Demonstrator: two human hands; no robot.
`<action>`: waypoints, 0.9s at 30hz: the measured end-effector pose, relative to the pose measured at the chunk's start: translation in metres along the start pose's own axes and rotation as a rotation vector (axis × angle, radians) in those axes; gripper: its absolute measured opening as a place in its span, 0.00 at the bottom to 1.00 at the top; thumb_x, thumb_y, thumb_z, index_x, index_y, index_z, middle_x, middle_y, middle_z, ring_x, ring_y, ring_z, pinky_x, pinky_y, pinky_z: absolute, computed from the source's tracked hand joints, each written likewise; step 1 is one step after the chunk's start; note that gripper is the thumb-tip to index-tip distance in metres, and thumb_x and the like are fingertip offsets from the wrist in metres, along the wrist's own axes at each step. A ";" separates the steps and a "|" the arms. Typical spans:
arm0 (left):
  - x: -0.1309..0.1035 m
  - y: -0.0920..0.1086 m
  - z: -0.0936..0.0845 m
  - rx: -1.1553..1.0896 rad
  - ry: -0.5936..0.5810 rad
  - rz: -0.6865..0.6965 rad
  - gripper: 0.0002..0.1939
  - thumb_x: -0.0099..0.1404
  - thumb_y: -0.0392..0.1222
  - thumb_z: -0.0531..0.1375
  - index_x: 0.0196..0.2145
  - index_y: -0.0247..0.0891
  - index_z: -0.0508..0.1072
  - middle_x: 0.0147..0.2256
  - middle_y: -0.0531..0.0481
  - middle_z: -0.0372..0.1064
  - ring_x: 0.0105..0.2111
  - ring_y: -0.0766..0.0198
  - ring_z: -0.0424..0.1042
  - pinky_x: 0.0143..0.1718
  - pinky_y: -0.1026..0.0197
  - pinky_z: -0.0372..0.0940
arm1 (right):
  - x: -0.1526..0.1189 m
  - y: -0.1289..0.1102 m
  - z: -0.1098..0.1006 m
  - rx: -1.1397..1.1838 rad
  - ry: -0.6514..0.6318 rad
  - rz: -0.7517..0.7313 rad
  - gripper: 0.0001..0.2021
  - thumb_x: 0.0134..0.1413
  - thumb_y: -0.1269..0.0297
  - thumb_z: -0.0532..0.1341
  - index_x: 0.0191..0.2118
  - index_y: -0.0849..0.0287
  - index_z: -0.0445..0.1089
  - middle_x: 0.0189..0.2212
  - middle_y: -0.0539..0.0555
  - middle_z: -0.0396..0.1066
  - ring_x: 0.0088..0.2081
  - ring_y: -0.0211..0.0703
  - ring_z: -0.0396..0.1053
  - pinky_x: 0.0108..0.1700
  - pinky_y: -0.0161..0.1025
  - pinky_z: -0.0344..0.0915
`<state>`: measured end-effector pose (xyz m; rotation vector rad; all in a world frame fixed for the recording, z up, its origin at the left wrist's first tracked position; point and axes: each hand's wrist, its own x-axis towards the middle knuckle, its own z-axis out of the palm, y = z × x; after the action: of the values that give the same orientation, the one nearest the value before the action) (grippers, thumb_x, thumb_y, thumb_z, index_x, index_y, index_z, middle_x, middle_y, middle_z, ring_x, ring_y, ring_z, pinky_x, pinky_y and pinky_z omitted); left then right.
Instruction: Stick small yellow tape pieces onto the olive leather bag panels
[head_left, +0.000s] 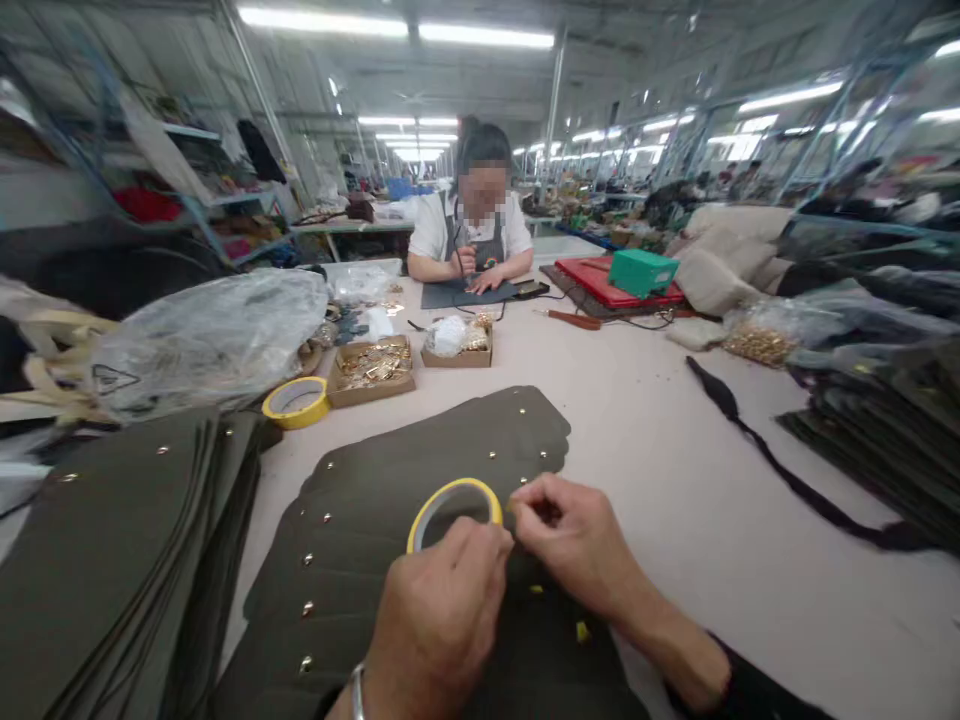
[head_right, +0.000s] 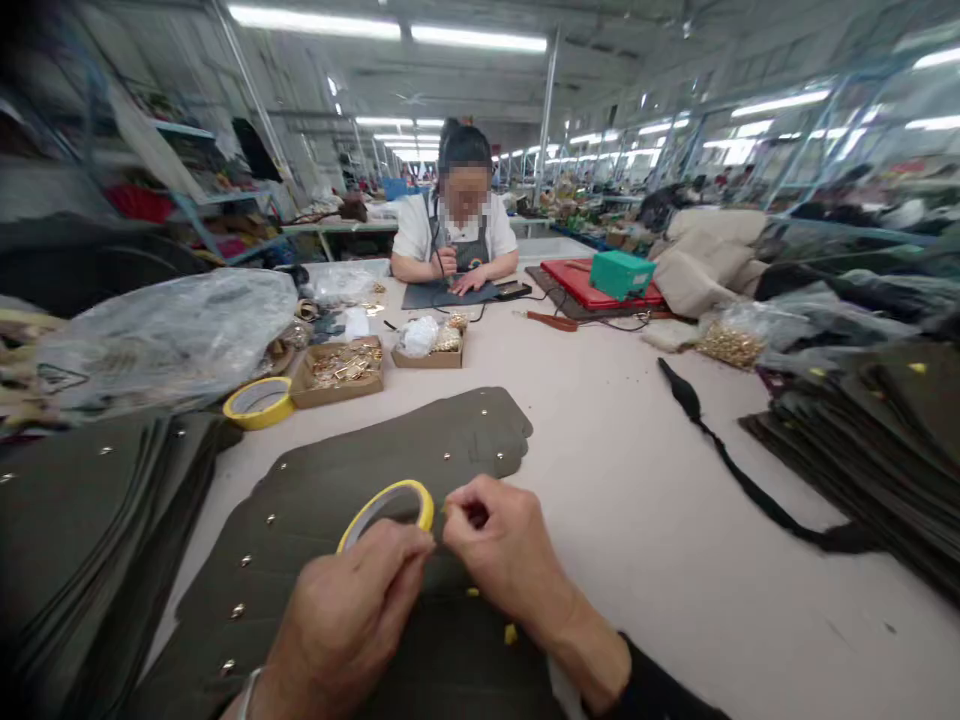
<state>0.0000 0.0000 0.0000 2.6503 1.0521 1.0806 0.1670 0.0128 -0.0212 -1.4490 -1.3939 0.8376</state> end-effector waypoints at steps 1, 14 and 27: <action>0.000 -0.002 0.001 0.029 -0.012 -0.012 0.09 0.69 0.31 0.50 0.35 0.39 0.67 0.26 0.54 0.68 0.25 0.67 0.69 0.27 0.66 0.62 | 0.008 0.005 -0.007 0.065 -0.002 0.066 0.05 0.46 0.65 0.62 0.27 0.61 0.74 0.19 0.48 0.70 0.21 0.36 0.69 0.25 0.33 0.65; -0.001 -0.031 0.004 0.311 -0.518 -0.290 0.08 0.69 0.33 0.51 0.38 0.42 0.68 0.36 0.51 0.68 0.38 0.58 0.67 0.36 0.57 0.65 | 0.039 0.028 -0.015 -0.045 -0.177 0.206 0.06 0.49 0.67 0.60 0.30 0.63 0.73 0.19 0.47 0.68 0.19 0.31 0.65 0.21 0.28 0.62; 0.001 -0.028 0.004 0.312 -0.578 -0.354 0.09 0.68 0.33 0.50 0.37 0.42 0.68 0.37 0.51 0.68 0.38 0.59 0.67 0.35 0.59 0.64 | 0.044 0.028 -0.013 -0.355 -0.178 0.022 0.05 0.53 0.68 0.60 0.35 0.60 0.73 0.19 0.47 0.70 0.21 0.37 0.68 0.28 0.34 0.64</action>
<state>-0.0122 0.0226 -0.0112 2.5759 1.5418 0.0726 0.1944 0.0562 -0.0377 -1.6902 -1.7296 0.7744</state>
